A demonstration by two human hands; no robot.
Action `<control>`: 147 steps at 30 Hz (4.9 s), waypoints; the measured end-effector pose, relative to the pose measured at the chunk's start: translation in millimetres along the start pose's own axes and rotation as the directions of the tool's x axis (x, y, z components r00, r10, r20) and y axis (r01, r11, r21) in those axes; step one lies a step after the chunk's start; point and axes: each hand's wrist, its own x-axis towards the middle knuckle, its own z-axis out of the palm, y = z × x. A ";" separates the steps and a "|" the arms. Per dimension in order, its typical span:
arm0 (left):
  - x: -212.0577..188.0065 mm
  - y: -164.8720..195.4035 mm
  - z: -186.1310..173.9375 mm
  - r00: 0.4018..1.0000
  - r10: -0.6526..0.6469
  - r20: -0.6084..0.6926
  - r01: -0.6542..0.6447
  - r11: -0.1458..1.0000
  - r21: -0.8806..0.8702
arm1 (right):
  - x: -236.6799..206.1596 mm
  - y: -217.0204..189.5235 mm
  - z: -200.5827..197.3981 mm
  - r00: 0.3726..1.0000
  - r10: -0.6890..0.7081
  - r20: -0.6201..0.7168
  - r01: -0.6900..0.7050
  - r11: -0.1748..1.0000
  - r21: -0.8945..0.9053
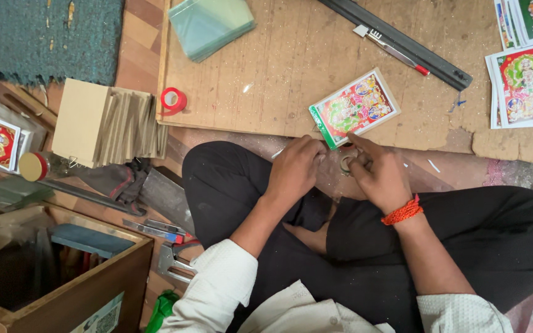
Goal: The person sits on the floor and assembles small card packs by placing a printed card onto a cardboard backing, wrapping the edges with green tape, and stacking the finished packs. The person handles printed cards, cardboard backings, and tape rolls.
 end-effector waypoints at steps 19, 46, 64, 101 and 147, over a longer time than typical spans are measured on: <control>155.8 -7.0 24.8 0.733 0.672 0.104 -0.676 0.702 0.226 | -10.8 15.8 59.8 0.954 0.097 0.284 -0.286 0.580 0.763; 23.7 -0.6 44.5 0.968 -0.248 -0.038 0.227 0.930 -0.288 | -37.9 34.8 0.7 0.888 0.305 -0.345 0.082 0.633 0.769; -3.8 7.5 56.0 0.898 -0.377 0.226 0.374 0.386 -0.843 | -47.5 -25.2 -6.1 0.799 -0.480 -0.363 0.370 0.867 -0.332; 36.9 -15.2 15.1 0.942 0.043 -0.334 -0.025 0.998 0.055 | -41.9 3.7 1.3 0.983 -0.160 -0.086 0.125 0.941 -0.314; 66.7 -23.5 27.4 0.947 -0.223 -0.230 0.244 0.968 0.066 | 20.3 14.7 -10.8 0.890 -0.393 0.232 0.452 0.687 -0.568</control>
